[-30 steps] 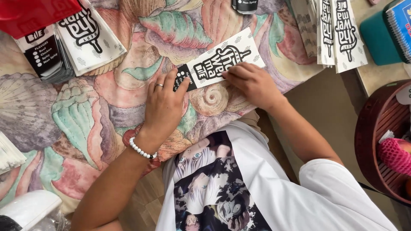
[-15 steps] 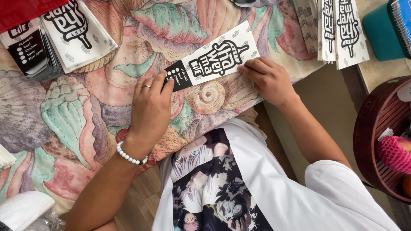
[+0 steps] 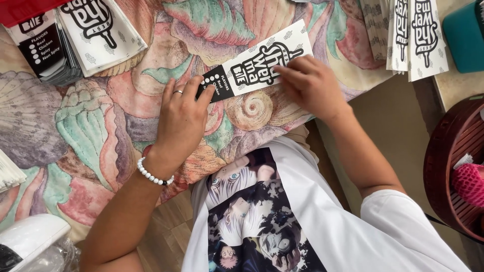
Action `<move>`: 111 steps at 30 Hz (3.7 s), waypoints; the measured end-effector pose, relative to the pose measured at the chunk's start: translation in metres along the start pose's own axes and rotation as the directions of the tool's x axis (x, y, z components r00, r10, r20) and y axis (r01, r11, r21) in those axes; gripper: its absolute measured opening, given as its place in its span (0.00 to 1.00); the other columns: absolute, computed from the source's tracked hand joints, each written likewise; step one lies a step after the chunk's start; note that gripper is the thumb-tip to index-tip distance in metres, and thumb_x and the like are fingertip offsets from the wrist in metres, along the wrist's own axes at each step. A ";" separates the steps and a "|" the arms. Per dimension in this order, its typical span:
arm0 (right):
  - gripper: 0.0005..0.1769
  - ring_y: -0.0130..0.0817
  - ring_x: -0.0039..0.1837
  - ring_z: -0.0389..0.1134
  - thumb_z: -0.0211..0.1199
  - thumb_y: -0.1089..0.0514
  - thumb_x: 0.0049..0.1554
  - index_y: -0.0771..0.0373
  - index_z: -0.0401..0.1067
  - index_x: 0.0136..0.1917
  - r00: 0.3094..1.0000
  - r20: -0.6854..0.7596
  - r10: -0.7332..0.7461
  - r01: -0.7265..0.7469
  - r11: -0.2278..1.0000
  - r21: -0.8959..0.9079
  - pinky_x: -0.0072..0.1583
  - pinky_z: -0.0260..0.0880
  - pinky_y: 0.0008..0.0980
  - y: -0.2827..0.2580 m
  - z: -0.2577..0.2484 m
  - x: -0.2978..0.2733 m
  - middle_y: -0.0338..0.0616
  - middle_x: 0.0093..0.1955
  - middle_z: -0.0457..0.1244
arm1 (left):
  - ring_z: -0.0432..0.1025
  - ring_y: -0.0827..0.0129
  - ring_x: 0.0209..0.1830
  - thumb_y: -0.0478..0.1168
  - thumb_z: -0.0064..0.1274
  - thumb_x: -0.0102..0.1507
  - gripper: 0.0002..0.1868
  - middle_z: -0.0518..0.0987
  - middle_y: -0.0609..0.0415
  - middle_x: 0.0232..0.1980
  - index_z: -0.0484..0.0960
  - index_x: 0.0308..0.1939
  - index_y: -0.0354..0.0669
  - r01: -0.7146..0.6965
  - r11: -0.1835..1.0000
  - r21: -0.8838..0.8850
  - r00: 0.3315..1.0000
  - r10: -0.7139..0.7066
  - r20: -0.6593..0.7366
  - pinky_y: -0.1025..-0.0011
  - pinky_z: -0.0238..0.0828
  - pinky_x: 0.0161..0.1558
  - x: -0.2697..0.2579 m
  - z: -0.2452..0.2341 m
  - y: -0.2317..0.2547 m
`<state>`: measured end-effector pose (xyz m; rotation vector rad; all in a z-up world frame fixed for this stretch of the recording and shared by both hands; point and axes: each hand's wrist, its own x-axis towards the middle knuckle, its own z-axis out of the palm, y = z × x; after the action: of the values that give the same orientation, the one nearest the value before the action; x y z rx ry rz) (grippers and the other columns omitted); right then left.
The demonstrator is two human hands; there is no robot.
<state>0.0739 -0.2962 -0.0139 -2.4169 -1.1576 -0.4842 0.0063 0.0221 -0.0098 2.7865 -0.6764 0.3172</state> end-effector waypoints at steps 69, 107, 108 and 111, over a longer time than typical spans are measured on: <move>0.09 0.45 0.49 0.70 0.57 0.67 0.67 0.68 0.78 0.49 0.986 -0.041 -0.162 0.155 0.978 -0.141 0.53 0.73 0.35 0.011 0.000 -0.020 0.50 0.46 0.65 | 0.64 0.41 0.72 0.24 0.39 0.63 0.23 0.65 0.41 0.76 0.76 0.58 0.49 -0.089 0.968 -0.234 0.991 0.109 0.074 0.46 0.73 0.55 0.009 -0.001 -0.008; 0.14 0.45 0.58 0.68 0.65 0.66 0.64 0.63 0.79 0.63 0.992 0.116 -0.043 0.054 0.994 -0.094 0.56 0.76 0.41 -0.001 -0.006 -0.021 0.47 0.57 0.66 | 0.55 0.42 0.76 0.19 0.46 0.56 0.44 0.57 0.32 0.78 0.72 0.72 0.62 -0.041 0.993 -0.109 0.971 0.066 0.232 0.43 0.46 0.72 0.015 -0.010 0.009; 0.09 0.45 0.55 0.69 0.63 0.65 0.62 0.63 0.80 0.55 0.997 0.038 -0.063 0.067 0.993 -0.097 0.54 0.75 0.39 0.003 -0.002 -0.022 0.47 0.54 0.66 | 0.58 0.38 0.74 0.20 0.44 0.60 0.34 0.62 0.31 0.74 0.77 0.67 0.53 -0.046 0.979 -0.200 0.988 0.074 0.134 0.43 0.56 0.69 0.013 -0.013 0.009; 0.06 0.44 0.51 0.70 0.63 0.64 0.60 0.62 0.81 0.44 0.997 -0.051 -0.055 0.049 0.993 -0.109 0.51 0.73 0.35 0.003 -0.006 -0.021 0.45 0.49 0.66 | 0.62 0.38 0.71 0.22 0.43 0.62 0.25 0.69 0.36 0.68 0.83 0.59 0.43 -0.040 0.949 -0.311 0.999 0.044 0.005 0.46 0.65 0.66 0.005 0.006 -0.003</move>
<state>0.0628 -0.3145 -0.0198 -2.4534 -1.2028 -0.6399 0.0130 0.0209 -0.0145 2.4783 -0.7208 0.1828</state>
